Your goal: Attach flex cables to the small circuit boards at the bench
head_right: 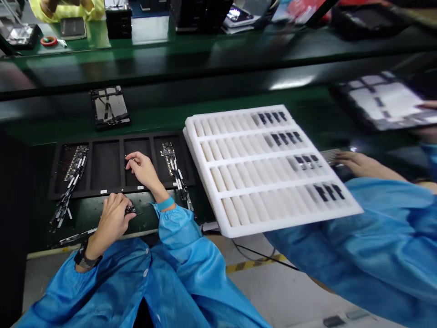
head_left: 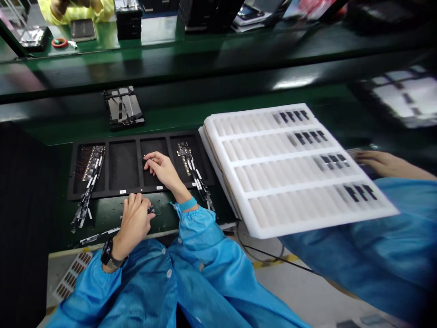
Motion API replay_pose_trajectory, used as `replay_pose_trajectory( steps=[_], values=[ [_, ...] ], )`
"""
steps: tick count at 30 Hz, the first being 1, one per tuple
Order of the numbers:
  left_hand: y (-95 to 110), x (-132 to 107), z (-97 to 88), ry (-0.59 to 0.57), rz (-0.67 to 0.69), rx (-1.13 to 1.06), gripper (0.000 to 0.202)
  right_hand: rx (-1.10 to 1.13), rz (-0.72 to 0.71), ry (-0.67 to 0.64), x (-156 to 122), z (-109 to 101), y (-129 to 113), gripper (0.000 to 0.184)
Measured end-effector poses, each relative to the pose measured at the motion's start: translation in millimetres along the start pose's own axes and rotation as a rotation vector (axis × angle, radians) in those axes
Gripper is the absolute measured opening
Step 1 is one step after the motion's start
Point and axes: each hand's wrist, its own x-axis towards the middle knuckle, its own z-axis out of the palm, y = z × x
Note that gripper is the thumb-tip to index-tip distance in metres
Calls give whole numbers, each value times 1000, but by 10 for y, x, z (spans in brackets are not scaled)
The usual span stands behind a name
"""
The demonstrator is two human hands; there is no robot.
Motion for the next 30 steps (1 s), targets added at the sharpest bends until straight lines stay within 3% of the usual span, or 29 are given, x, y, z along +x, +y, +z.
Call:
replay_pose_trajectory(
  steps=[6,14,17,22,30],
  values=[
    [11,-59,45,48,20,15,14,-9,-24,-10,-9,-4,-8,27],
    [-147,-94,24,197,132,-237,10,-58,-94,-14,-34,2,-31,32],
    [-195,-87,14,247,164,-208,14,-95,-95,-7,-48,2,-45,31],
    [-250,-69,84,203,209,-204,22,-136,-78,-15,-56,-3,-55,31],
    [-269,-21,-16,97,87,-693,13,-157,-76,-46,-60,-12,-50,33]
  ],
)
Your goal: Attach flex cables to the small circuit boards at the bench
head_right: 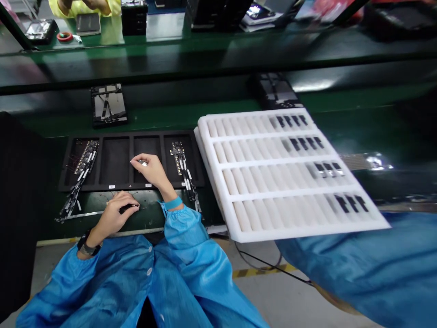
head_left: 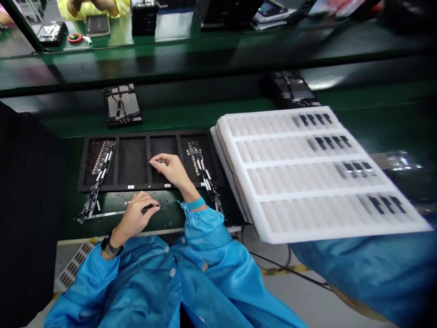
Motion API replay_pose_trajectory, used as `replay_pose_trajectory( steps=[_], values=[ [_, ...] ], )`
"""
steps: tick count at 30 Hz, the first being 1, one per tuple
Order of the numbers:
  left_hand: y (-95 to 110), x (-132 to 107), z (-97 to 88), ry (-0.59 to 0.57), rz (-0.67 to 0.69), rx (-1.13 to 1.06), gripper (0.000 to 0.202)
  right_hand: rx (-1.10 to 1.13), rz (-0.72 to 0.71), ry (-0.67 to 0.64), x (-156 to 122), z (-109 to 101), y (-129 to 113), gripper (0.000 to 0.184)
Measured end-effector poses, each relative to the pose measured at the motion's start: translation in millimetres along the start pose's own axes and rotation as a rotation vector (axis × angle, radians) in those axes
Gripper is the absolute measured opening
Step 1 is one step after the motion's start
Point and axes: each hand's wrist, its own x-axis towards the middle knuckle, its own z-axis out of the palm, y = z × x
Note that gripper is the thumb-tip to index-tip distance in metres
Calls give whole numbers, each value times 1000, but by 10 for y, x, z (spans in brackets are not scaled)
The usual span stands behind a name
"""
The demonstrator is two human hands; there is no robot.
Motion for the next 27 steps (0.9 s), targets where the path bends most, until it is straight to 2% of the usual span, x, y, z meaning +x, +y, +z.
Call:
replay_pose_trajectory(
  steps=[2,6,9,12,17,27],
  values=[
    [44,39,-48,81,-100,-145,12,3,5,-11,-8,-4,-11,33],
    [141,203,-207,350,-317,-450,22,17,-1,-90,-33,1,-42,33],
    [207,369,-324,464,-365,-641,28,48,1,-160,-58,17,-73,37],
    [225,513,-377,505,-347,-680,32,89,13,-207,-82,29,-103,39],
    [144,657,-345,581,-347,-677,35,139,30,-262,-103,37,-131,39],
    [87,699,-287,608,-331,-679,34,106,33,-261,-104,54,-104,37]
  ],
)
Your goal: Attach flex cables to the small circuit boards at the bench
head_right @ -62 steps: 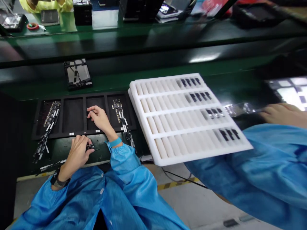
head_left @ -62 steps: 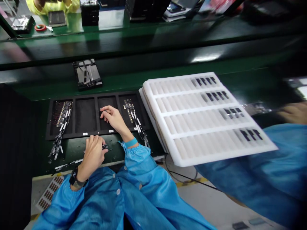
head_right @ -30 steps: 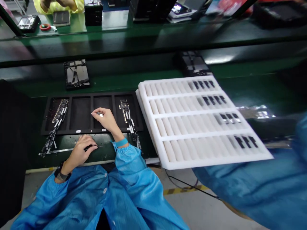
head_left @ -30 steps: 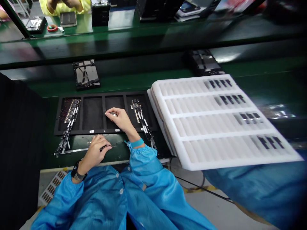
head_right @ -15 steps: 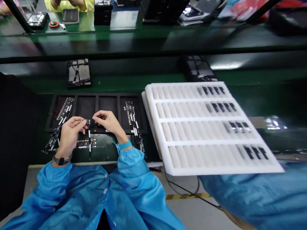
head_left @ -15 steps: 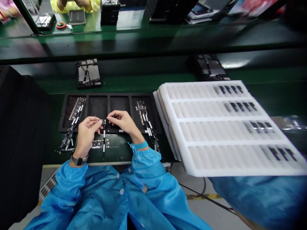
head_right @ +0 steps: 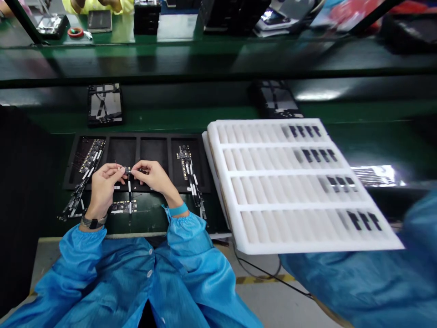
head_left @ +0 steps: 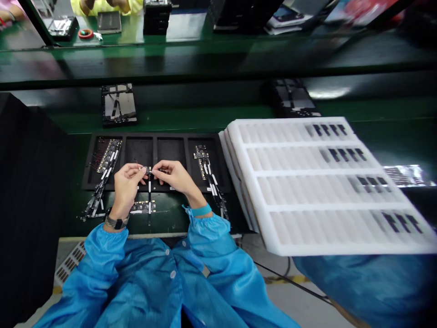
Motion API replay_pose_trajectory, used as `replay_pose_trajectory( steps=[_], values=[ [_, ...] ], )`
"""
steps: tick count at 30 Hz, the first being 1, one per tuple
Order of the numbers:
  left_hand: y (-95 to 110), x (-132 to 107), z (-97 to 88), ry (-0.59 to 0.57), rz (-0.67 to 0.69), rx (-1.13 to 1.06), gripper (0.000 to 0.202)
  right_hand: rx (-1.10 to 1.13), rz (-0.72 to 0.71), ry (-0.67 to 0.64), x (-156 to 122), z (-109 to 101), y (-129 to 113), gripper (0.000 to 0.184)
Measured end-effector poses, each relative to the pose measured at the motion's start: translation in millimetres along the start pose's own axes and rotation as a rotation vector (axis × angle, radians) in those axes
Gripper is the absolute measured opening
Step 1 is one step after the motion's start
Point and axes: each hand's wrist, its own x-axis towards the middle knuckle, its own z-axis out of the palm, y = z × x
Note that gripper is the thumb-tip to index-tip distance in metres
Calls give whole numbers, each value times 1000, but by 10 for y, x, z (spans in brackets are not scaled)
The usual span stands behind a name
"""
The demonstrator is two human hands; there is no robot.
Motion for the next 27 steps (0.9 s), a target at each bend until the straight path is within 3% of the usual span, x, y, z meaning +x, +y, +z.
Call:
replay_pose_trajectory(
  steps=[12,27],
  values=[
    [-59,4,-10,2,30,8,34,47,36,-16,16,-11,19,47],
    [-29,16,-22,-35,-21,1,42,124,104,-79,18,-58,46,43]
  ],
)
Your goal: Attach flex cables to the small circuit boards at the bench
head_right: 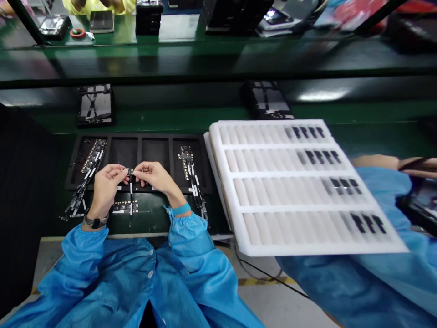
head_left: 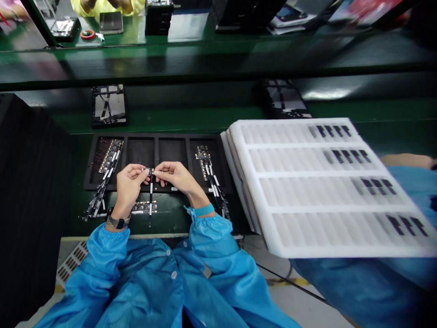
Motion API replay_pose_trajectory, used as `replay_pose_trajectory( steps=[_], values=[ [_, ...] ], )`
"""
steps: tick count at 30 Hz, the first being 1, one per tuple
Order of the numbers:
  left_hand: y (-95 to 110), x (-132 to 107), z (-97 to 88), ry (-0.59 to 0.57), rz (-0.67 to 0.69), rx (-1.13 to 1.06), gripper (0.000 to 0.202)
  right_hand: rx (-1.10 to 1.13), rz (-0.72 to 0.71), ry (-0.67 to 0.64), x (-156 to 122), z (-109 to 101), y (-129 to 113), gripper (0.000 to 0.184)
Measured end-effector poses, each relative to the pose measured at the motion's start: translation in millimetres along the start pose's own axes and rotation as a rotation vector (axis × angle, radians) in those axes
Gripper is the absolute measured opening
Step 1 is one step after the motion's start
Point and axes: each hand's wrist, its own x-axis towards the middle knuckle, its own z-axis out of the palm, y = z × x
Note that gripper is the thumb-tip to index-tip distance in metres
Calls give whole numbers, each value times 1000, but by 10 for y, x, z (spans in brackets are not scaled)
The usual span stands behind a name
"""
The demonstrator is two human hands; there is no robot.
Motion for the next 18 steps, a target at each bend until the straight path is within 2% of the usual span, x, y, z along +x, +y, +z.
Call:
replay_pose_trajectory(
  steps=[11,18],
  values=[
    [-51,-6,4,9,46,66,40,-5,24,8,8,-6,12,45],
    [-29,-2,-25,-62,-16,46,42,11,58,-49,-8,-22,7,46]
  ],
)
